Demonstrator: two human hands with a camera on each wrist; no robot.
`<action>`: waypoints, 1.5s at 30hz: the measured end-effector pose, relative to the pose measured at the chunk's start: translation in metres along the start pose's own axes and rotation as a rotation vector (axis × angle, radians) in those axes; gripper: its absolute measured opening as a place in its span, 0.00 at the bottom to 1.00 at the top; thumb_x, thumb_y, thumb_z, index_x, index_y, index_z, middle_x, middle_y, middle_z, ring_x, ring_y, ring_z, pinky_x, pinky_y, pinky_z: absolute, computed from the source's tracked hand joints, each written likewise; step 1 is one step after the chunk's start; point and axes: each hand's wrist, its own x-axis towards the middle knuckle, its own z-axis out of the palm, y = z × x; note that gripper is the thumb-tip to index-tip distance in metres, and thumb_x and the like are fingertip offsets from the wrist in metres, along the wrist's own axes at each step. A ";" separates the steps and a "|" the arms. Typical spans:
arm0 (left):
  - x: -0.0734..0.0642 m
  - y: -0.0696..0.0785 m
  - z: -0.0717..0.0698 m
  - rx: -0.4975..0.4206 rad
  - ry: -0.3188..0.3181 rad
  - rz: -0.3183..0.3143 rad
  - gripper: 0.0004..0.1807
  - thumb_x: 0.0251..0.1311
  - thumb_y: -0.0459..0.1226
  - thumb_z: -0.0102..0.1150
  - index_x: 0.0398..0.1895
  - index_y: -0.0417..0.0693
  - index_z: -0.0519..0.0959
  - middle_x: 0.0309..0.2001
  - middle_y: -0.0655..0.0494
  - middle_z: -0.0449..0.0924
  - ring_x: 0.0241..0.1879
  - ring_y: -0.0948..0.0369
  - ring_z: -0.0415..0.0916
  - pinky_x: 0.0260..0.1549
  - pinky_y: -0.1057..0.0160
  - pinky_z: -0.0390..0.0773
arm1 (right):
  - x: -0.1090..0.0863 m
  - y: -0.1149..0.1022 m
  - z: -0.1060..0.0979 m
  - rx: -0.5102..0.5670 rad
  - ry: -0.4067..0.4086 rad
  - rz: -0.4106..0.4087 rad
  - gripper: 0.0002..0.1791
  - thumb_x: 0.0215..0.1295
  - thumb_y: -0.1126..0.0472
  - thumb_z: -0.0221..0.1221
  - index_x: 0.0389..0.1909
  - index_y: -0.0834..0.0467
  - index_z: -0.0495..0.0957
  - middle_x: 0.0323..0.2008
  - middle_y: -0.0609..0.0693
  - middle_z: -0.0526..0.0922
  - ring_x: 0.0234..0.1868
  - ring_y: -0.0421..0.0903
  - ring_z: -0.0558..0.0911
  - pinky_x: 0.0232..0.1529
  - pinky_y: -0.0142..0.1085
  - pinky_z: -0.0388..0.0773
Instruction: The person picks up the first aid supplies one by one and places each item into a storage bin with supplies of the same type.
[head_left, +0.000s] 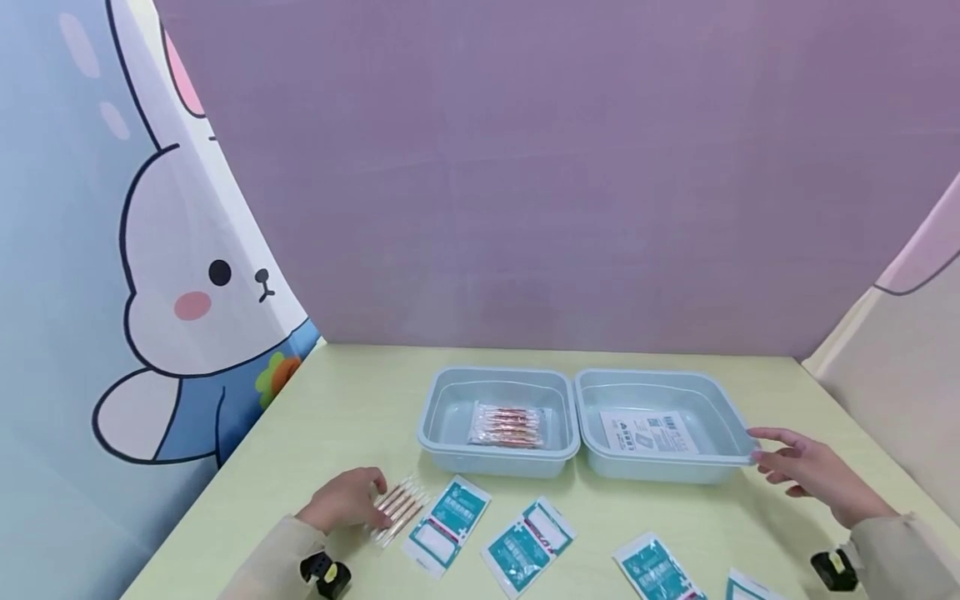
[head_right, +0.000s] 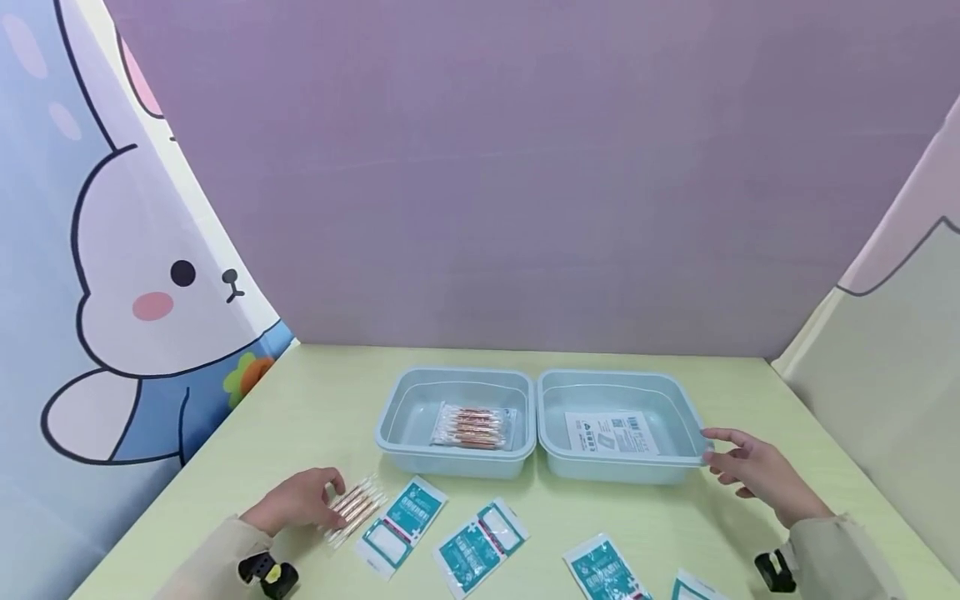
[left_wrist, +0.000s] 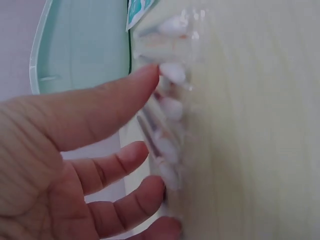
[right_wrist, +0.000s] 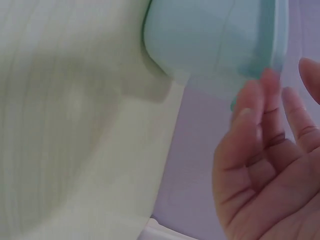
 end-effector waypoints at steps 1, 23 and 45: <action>-0.001 0.001 0.000 -0.003 0.000 -0.002 0.19 0.42 0.40 0.76 0.33 0.48 0.75 0.30 0.56 0.73 0.27 0.58 0.67 0.26 0.60 0.66 | 0.000 0.001 0.001 -0.001 -0.002 0.001 0.21 0.70 0.56 0.55 0.38 0.19 0.68 0.35 0.47 0.80 0.32 0.42 0.78 0.32 0.37 0.74; -0.003 0.001 0.000 -0.244 -0.059 0.044 0.10 0.51 0.29 0.68 0.23 0.46 0.75 0.18 0.55 0.71 0.13 0.63 0.68 0.13 0.67 0.68 | 0.010 0.015 -0.001 0.627 -0.356 -0.011 0.25 0.74 0.68 0.45 0.45 0.33 0.81 0.37 0.50 0.86 0.36 0.41 0.85 0.39 0.32 0.79; 0.000 0.019 -0.033 -0.501 -0.399 0.422 0.07 0.66 0.27 0.51 0.42 0.40 0.78 0.29 0.54 0.78 0.18 0.64 0.73 0.18 0.66 0.76 | 0.011 0.018 0.001 0.624 -0.360 -0.043 0.24 0.74 0.68 0.45 0.46 0.33 0.80 0.35 0.50 0.86 0.34 0.41 0.85 0.37 0.32 0.79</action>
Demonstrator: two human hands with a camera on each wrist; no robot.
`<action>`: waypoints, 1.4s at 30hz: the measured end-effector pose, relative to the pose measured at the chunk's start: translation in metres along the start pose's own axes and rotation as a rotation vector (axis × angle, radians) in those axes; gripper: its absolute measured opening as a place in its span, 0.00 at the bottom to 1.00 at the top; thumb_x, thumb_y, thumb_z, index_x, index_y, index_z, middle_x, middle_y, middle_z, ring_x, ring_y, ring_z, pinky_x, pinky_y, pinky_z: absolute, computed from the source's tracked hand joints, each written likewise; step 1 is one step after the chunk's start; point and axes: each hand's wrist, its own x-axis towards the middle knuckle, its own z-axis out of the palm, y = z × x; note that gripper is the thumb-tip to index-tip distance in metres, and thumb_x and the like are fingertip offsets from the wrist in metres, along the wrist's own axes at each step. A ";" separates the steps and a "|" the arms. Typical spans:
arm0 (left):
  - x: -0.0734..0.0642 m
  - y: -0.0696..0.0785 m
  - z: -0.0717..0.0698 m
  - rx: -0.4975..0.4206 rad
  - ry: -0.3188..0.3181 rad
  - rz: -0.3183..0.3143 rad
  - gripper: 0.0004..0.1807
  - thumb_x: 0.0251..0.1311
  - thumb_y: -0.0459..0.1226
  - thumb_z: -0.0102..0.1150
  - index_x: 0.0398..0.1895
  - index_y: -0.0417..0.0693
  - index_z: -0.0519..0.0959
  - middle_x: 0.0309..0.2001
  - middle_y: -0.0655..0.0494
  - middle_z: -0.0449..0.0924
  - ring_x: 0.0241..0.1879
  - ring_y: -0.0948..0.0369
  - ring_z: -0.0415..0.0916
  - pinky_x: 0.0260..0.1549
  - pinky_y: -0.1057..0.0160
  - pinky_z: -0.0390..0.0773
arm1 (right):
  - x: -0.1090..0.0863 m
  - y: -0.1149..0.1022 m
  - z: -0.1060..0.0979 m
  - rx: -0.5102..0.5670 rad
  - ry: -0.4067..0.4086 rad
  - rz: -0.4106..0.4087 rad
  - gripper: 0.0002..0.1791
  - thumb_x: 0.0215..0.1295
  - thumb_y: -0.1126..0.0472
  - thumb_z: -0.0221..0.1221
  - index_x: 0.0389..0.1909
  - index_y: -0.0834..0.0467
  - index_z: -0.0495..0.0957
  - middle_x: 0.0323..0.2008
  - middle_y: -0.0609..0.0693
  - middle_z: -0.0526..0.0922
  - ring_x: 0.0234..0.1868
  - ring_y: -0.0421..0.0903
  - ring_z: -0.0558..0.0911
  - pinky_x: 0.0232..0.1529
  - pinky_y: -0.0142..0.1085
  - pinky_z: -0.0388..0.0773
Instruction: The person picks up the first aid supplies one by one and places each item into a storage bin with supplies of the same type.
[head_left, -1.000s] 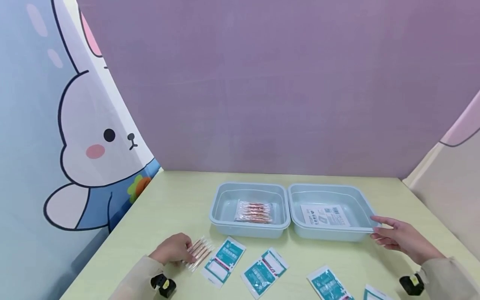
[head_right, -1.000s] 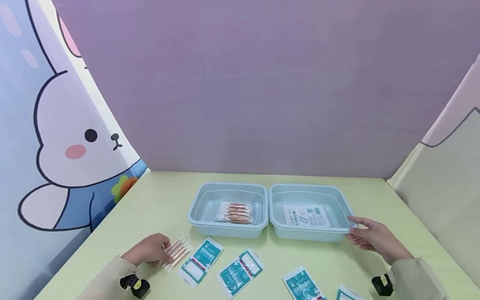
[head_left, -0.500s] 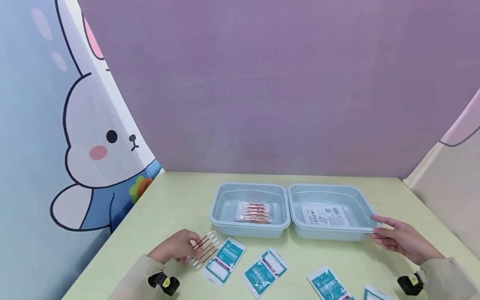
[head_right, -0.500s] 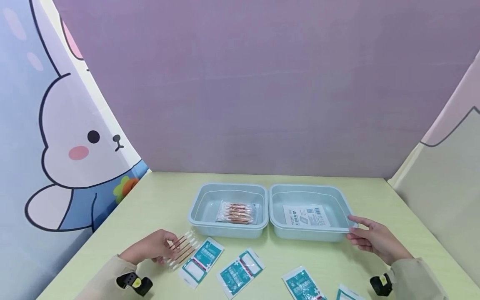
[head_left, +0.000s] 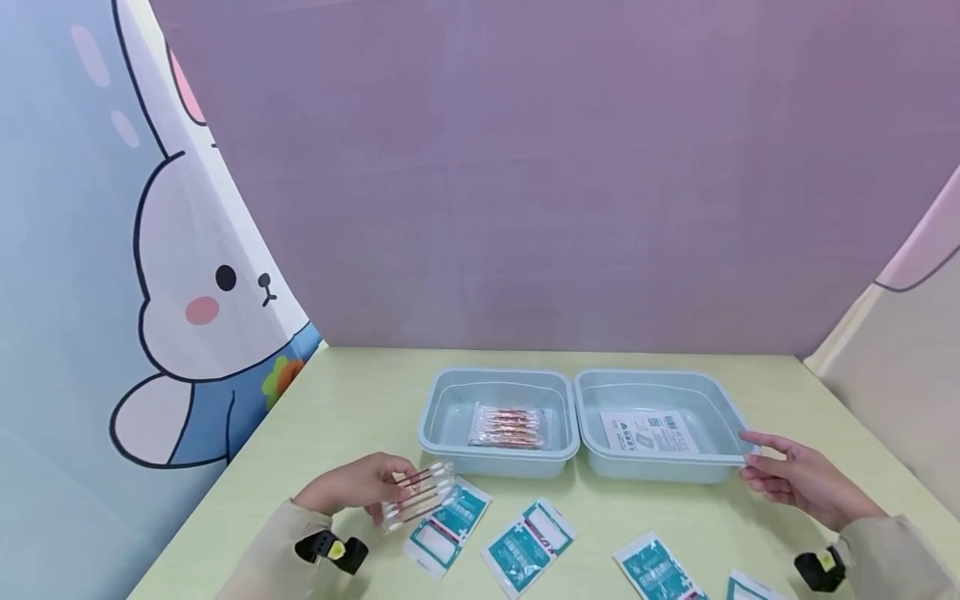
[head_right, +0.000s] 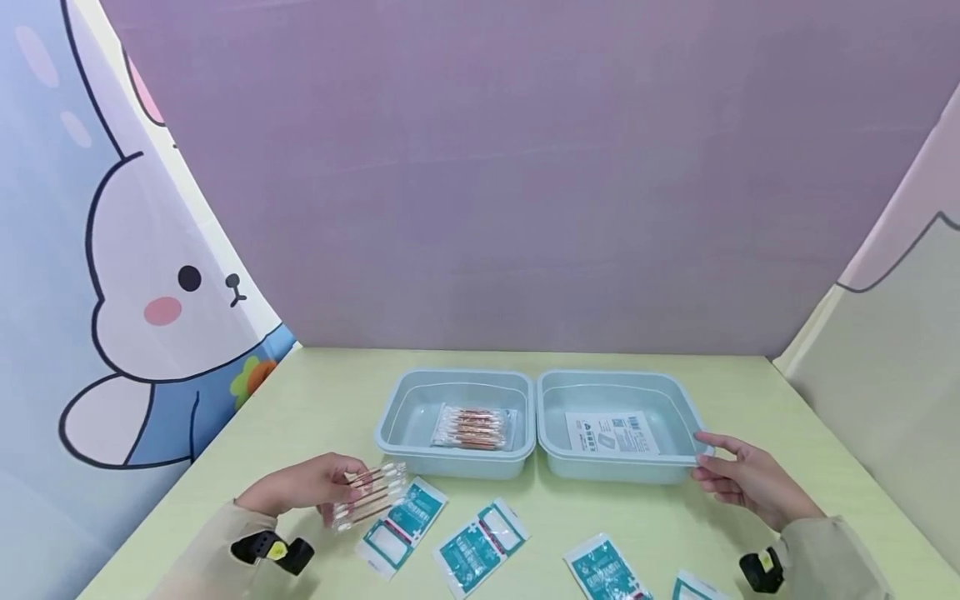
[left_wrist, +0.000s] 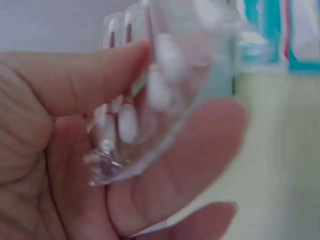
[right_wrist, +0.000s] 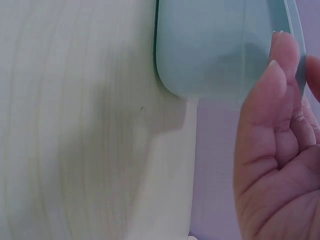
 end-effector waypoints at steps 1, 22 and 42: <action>0.002 0.002 0.001 -0.015 -0.005 0.010 0.07 0.67 0.28 0.51 0.43 0.39 0.78 0.30 0.54 0.78 0.19 0.64 0.73 0.18 0.66 0.75 | 0.000 -0.001 0.000 -0.003 0.000 -0.003 0.24 0.74 0.67 0.45 0.46 0.32 0.80 0.35 0.49 0.86 0.34 0.40 0.85 0.36 0.32 0.79; 0.041 0.046 0.006 -0.108 0.259 -0.080 0.13 0.64 0.36 0.59 0.49 0.40 0.79 0.31 0.55 0.78 0.10 0.64 0.66 0.14 0.70 0.71 | -0.003 -0.003 0.005 -0.071 0.067 0.013 0.24 0.74 0.65 0.47 0.44 0.28 0.78 0.34 0.48 0.86 0.29 0.37 0.83 0.29 0.28 0.76; 0.080 0.056 -0.010 -0.089 0.397 -0.186 0.12 0.63 0.37 0.60 0.48 0.45 0.80 0.30 0.54 0.77 0.12 0.63 0.66 0.16 0.68 0.72 | -0.002 -0.001 0.005 -0.045 0.031 -0.018 0.23 0.74 0.65 0.46 0.45 0.30 0.78 0.34 0.47 0.86 0.29 0.36 0.83 0.29 0.27 0.76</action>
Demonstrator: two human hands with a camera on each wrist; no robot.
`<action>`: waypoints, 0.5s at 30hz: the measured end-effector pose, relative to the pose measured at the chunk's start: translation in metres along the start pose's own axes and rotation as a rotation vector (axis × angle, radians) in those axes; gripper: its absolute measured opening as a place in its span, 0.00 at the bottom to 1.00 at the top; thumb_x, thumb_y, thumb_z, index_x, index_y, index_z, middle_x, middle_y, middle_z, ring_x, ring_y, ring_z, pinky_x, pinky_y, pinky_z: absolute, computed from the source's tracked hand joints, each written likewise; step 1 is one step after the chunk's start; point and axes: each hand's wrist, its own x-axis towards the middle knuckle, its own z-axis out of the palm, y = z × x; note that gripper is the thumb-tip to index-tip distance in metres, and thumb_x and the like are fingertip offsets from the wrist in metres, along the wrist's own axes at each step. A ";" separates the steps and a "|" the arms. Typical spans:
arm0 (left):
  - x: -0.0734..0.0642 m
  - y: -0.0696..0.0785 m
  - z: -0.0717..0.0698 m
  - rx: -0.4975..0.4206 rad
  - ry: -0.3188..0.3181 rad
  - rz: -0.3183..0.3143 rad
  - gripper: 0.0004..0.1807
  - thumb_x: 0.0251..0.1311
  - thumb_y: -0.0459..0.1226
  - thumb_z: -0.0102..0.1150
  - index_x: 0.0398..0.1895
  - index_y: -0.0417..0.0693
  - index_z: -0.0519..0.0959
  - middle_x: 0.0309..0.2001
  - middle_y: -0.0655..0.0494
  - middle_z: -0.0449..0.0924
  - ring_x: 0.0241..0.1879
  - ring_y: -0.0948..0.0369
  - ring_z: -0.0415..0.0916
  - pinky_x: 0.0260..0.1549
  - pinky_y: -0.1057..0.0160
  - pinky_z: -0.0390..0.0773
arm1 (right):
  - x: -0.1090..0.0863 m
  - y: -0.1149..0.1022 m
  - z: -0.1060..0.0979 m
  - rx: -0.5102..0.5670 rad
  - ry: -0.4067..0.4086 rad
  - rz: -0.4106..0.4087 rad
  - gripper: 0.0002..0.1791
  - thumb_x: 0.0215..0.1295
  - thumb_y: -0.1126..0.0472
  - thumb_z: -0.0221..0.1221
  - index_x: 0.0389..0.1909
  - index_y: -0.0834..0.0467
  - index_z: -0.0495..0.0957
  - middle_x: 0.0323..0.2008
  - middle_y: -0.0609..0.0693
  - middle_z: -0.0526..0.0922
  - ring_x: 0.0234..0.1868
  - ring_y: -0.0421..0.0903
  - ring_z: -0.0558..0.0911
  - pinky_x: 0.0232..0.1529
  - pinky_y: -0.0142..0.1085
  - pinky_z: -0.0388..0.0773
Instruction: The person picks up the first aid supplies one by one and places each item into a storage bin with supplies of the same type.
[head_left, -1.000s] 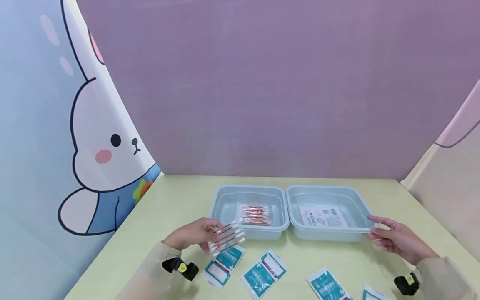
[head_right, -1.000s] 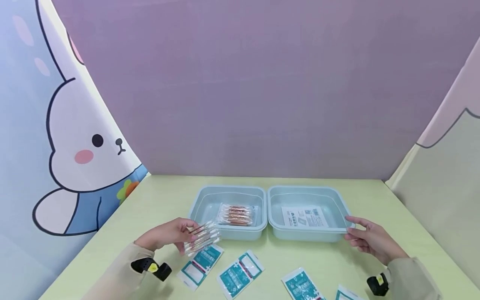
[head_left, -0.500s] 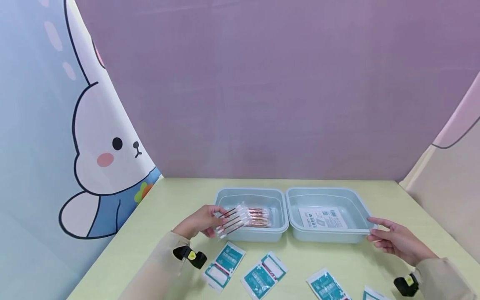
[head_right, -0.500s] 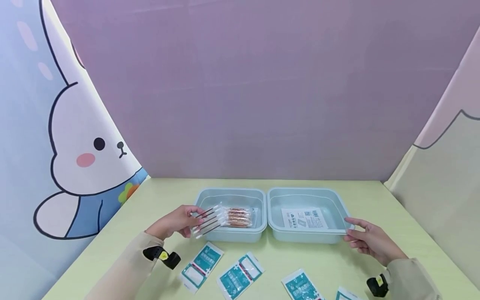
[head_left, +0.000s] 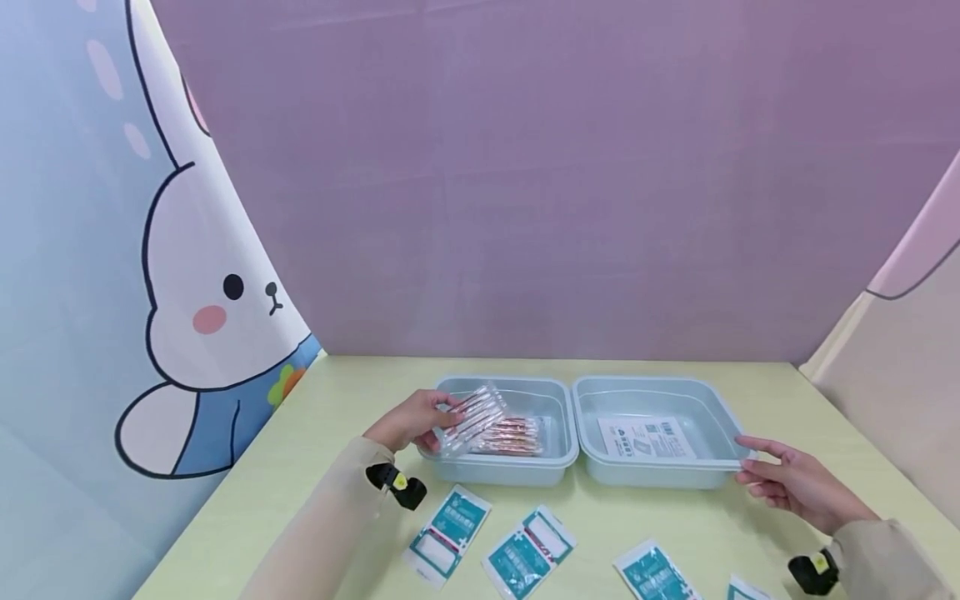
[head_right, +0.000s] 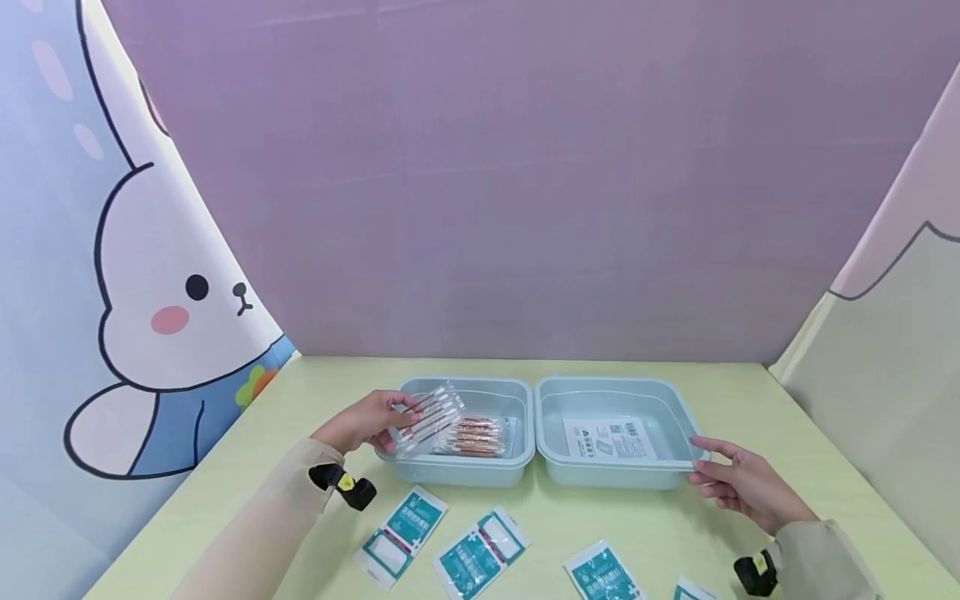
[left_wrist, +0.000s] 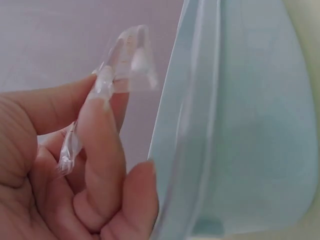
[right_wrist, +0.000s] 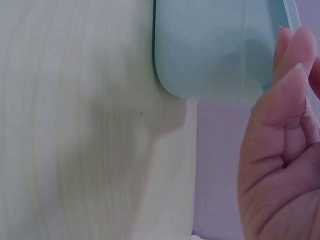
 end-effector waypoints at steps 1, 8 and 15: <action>0.002 0.001 0.000 0.004 0.001 -0.001 0.12 0.63 0.37 0.60 0.48 0.45 0.80 0.30 0.54 0.77 0.12 0.63 0.66 0.16 0.68 0.72 | 0.000 0.000 0.000 -0.002 0.001 0.000 0.23 0.74 0.65 0.46 0.45 0.30 0.78 0.34 0.47 0.86 0.30 0.36 0.83 0.29 0.27 0.76; 0.013 0.009 -0.001 0.031 -0.020 -0.005 0.11 0.63 0.38 0.60 0.47 0.45 0.79 0.30 0.54 0.76 0.12 0.63 0.67 0.17 0.68 0.72 | 0.000 -0.002 0.002 -0.036 0.027 0.032 0.23 0.74 0.65 0.47 0.44 0.29 0.78 0.34 0.47 0.86 0.29 0.36 0.83 0.29 0.28 0.76; 0.022 0.020 -0.002 0.019 -0.053 0.030 0.08 0.63 0.33 0.59 0.43 0.40 0.79 0.32 0.53 0.78 0.14 0.63 0.69 0.20 0.67 0.75 | 0.000 -0.004 0.002 -0.079 0.068 0.069 0.22 0.74 0.64 0.48 0.42 0.28 0.77 0.33 0.47 0.86 0.29 0.37 0.83 0.29 0.28 0.75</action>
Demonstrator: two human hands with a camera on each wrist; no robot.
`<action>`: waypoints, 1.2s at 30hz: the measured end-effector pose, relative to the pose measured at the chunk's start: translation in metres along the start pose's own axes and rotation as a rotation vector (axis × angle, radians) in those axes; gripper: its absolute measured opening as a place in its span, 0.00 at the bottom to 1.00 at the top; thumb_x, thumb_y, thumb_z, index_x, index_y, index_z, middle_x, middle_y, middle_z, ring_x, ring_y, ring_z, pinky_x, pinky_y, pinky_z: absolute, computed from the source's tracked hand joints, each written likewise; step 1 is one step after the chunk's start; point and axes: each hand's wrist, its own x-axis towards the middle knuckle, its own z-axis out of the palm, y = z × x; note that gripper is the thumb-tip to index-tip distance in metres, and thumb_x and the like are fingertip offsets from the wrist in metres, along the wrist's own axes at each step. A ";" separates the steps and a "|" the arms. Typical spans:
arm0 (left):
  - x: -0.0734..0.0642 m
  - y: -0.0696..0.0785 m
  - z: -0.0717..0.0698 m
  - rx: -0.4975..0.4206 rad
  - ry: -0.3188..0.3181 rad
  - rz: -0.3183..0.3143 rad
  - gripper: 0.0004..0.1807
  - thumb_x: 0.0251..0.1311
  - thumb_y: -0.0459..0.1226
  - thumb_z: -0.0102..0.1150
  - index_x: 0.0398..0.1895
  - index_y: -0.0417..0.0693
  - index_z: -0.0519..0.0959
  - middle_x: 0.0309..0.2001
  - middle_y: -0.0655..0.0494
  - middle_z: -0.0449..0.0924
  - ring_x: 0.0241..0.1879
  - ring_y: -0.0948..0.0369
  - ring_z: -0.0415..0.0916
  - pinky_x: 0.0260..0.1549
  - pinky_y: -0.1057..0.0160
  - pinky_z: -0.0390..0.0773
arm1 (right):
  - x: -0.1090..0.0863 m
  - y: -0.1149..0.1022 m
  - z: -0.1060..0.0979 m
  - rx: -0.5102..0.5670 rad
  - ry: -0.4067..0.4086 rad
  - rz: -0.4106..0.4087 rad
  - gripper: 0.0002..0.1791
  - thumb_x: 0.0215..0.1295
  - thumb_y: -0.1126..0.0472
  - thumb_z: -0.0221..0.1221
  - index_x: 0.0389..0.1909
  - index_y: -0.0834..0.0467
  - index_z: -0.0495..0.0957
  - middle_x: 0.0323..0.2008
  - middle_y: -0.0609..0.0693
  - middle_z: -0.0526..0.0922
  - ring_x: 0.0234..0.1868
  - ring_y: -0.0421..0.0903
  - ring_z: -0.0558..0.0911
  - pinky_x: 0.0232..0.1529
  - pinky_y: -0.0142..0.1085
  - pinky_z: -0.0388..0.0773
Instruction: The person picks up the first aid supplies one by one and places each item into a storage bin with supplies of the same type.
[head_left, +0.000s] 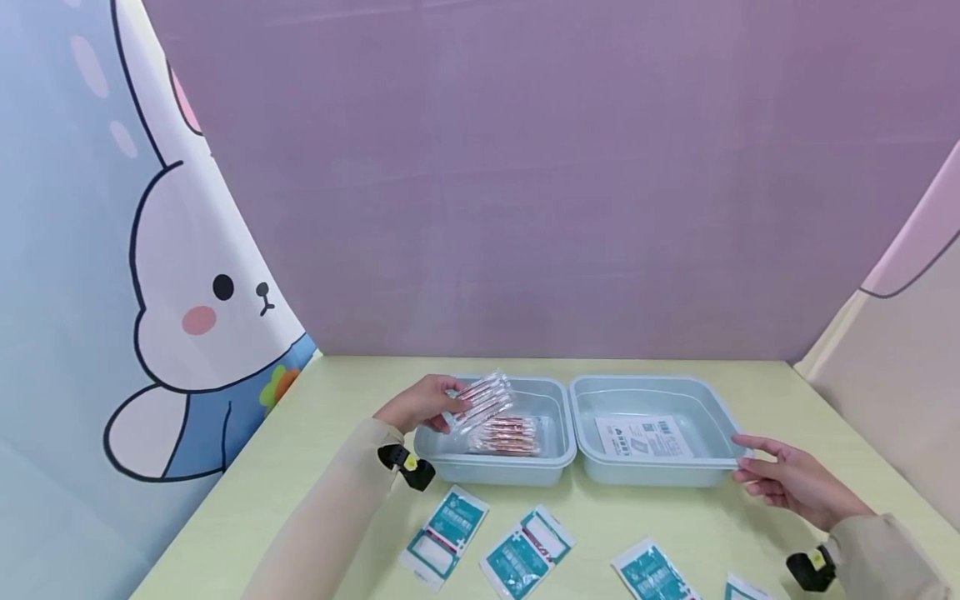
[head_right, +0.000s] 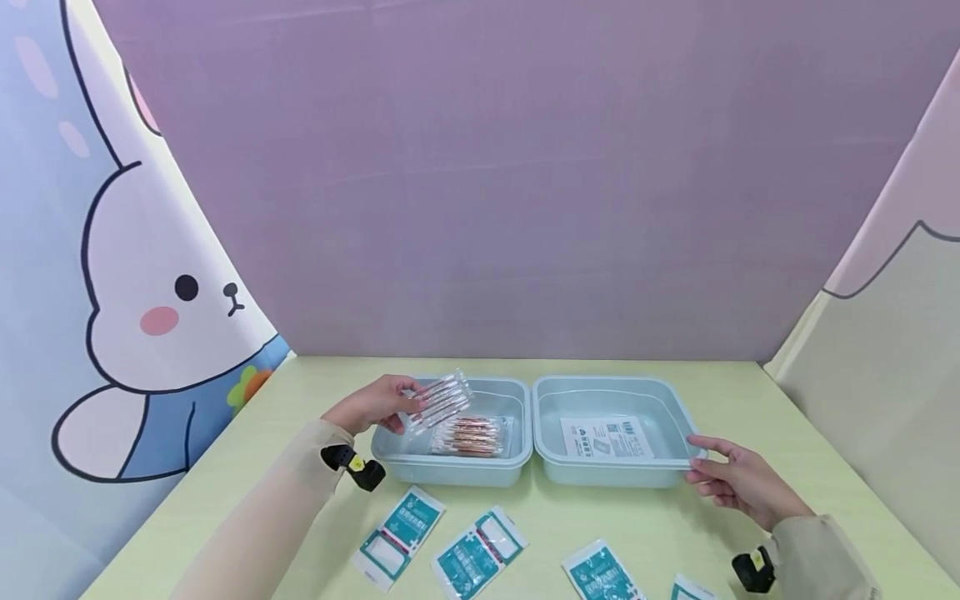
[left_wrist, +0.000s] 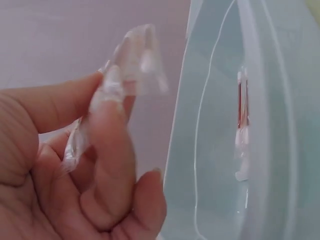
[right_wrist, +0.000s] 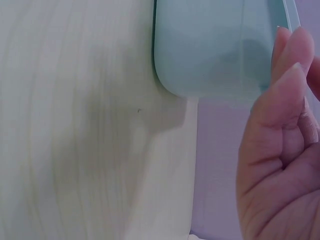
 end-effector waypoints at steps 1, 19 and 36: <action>0.001 0.001 -0.001 0.005 -0.008 0.001 0.06 0.63 0.32 0.59 0.41 0.39 0.78 0.32 0.52 0.78 0.15 0.62 0.70 0.22 0.66 0.76 | 0.000 0.000 0.000 0.000 0.004 0.002 0.21 0.74 0.63 0.48 0.42 0.28 0.77 0.33 0.48 0.86 0.28 0.37 0.83 0.29 0.29 0.75; 0.014 -0.005 0.001 0.076 -0.012 -0.079 0.02 0.60 0.31 0.61 0.32 0.40 0.79 0.27 0.53 0.77 0.21 0.61 0.71 0.29 0.65 0.76 | 0.005 0.003 0.007 -0.010 0.001 -0.025 0.21 0.73 0.64 0.48 0.44 0.28 0.75 0.33 0.48 0.86 0.28 0.37 0.82 0.29 0.28 0.75; 0.026 -0.007 0.004 0.061 -0.006 -0.096 0.05 0.62 0.32 0.59 0.29 0.40 0.80 0.28 0.52 0.80 0.21 0.60 0.73 0.27 0.65 0.76 | 0.003 0.004 0.002 0.006 -0.027 -0.038 0.22 0.74 0.65 0.47 0.45 0.29 0.76 0.32 0.47 0.85 0.29 0.36 0.81 0.30 0.28 0.76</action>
